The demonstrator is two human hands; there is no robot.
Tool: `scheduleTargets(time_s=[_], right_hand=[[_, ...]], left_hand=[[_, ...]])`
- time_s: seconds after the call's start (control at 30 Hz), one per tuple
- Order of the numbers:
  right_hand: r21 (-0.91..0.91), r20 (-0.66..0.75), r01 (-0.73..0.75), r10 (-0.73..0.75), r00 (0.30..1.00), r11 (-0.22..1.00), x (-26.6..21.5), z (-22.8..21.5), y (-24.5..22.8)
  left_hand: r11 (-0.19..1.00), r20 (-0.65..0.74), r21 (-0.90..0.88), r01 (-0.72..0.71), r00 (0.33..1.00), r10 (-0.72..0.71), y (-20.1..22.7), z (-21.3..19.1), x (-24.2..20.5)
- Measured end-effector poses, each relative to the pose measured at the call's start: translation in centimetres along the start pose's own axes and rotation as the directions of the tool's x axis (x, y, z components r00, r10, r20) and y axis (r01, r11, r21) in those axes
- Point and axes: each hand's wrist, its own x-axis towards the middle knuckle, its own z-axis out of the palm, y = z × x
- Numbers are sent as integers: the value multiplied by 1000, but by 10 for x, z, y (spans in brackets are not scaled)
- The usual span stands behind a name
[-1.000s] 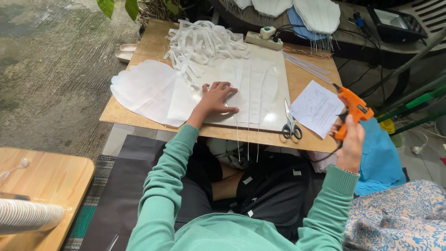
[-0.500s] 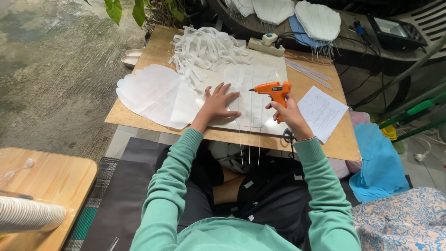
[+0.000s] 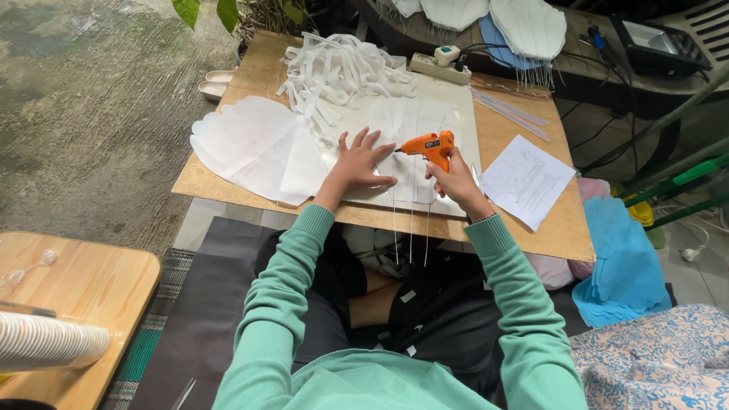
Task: Assembling fabric components by applying hot glue and attaching strips to panels
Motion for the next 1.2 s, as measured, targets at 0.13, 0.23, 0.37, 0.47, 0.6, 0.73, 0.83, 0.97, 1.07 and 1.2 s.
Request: scheduleTargets(time_s=[0.13,0.23,0.37,0.47,0.6,0.73,0.83,0.97,1.07,1.2], right_hand=[[1,-2,3,-3,1000,1000,4,1,2],[14,-1,6,-6,1000,1000,6,3,5],[11,8,-6,6,1000,1000,5,4,4],[16,11,-11,11,1000,1000,5,4,5],[16,0,-19,19,1000,1000,4,1,7],[5,-6,-19,19,1000,1000,4,0,10],[-7,-7,-28,27,1000,1000,0,2,5],[-9,17,-39,39,999,999,-3,6,3],[-24,-7,-36,35,999,999,-4,4,-1],[-66,-15,-80,79,997,995,-10,4,-13]], left_hand=[[1000,-8,-17,3,1000,-3,0,1,2],[1000,-8,-20,4,1000,-5,0,0,1],[1000,-2,-25,13,1000,-13,-1,0,2],[1000,1,-22,19,1000,-19,-2,4,3],[999,-8,-39,16,1000,-16,-2,3,3],[999,-3,-35,19,1000,-19,-1,1,2],[999,-2,-41,23,1000,-23,-2,2,3],[999,2,-37,24,1000,-24,-2,2,3],[999,1,-35,30,1000,-30,-2,5,4],[999,-4,-45,27,1000,-27,-3,4,3]])
